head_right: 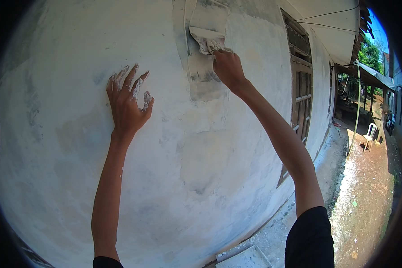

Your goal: The person applies plaster to an exterior wall using a putty knife.

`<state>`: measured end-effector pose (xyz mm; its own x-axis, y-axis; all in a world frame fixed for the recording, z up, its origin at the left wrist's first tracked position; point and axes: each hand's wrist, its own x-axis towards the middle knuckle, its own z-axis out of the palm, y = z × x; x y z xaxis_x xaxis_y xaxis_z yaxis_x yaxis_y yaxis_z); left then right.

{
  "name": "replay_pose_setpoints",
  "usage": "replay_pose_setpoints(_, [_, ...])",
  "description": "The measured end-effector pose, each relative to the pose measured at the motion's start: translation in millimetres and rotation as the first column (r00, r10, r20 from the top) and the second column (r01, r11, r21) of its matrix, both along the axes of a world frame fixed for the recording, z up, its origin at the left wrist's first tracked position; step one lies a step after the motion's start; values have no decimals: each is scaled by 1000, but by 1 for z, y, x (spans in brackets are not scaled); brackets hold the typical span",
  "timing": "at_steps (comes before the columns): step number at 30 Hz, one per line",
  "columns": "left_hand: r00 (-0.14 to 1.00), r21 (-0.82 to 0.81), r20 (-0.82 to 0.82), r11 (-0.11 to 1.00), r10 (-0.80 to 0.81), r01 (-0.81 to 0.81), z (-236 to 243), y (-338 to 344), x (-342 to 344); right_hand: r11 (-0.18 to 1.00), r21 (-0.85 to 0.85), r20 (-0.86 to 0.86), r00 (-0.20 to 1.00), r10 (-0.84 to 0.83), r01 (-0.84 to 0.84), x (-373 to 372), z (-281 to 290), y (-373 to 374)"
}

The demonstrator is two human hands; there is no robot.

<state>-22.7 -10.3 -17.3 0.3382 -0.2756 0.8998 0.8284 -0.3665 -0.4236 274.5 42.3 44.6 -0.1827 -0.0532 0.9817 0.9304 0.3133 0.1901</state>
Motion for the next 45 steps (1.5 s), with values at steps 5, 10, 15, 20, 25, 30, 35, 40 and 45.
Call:
replay_pose_setpoints(5, [1000, -20, -8, 1000, 18, -18, 1, -1, 3, 988, 105, -138, 982, 126, -112, 8, 34, -33])
replay_pose_setpoints(10, [1000, 6, -20, 1000, 15, -15, 1, 0, 10, 993, 111, -90, 994, 54, -44, 7, 98, -18])
replay_pose_setpoints(15, [997, 6, -15, 997, 71, -71, 1, 2, 2, 999, 4, 129, 991, 32, -32, -18, 32, -8])
replay_pose_setpoints(20, [995, -30, -23, 995, 94, -95, 1, 3, 8, 994, -99, 203, 978, 55, -35, -7, -70, -7])
replay_pose_setpoints(25, [990, -74, -16, 987, 139, -140, 1, 1, 9, 985, 25, -19, 985, 171, -171, -6, -38, -36])
replay_pose_setpoints(30, [992, -69, -16, 990, 125, -126, 1, 1, 12, 979, -26, -13, 979, 201, -202, -4, -21, -13])
replay_pose_setpoints(35, [991, -54, -26, 990, 130, -131, 1, 3, 8, 979, -187, 71, 993, 92, -77, -9, -113, 0])
replay_pose_setpoints(40, [992, -36, -21, 992, 122, -123, 2, 1, 7, 986, -100, 5, 991, 132, -131, 10, -117, -24])
replay_pose_setpoints(45, [993, -53, -17, 991, 120, -120, 0, 4, 12, 952, -8, -144, 942, 302, -307, 0, -59, -26])
